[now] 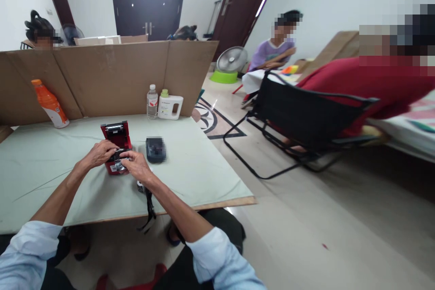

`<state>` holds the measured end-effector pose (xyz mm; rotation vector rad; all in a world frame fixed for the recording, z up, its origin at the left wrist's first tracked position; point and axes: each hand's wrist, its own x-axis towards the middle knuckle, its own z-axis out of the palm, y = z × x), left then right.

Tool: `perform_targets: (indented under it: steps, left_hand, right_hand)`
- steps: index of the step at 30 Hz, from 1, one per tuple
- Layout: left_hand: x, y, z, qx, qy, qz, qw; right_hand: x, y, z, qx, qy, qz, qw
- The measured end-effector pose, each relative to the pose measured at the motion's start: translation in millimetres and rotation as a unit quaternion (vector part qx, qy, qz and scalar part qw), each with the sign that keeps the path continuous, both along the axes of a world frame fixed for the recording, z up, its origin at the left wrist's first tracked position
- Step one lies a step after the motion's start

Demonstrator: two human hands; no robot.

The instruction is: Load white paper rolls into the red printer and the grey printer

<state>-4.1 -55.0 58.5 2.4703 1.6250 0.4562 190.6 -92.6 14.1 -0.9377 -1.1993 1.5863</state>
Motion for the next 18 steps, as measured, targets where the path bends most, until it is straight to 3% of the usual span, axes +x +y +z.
perform_targets:
  steps: [7,16,18]
  left_hand:
    - [10.7,24.2,14.3,-0.062,0.031,0.064,0.996]
    - [6.0,24.9,4.6,-0.072,-0.003,0.058,0.996]
    - [6.1,25.3,3.9,-0.044,-0.012,0.061,0.997]
  right_hand:
    - [-0.5,-1.4,0.7,0.011,-0.004,0.000,1.000]
    - [-1.2,-4.1,3.5,-0.004,0.000,0.007,1.000]
    - [-1.0,-5.3,4.1,-0.003,-0.005,0.008,1.000]
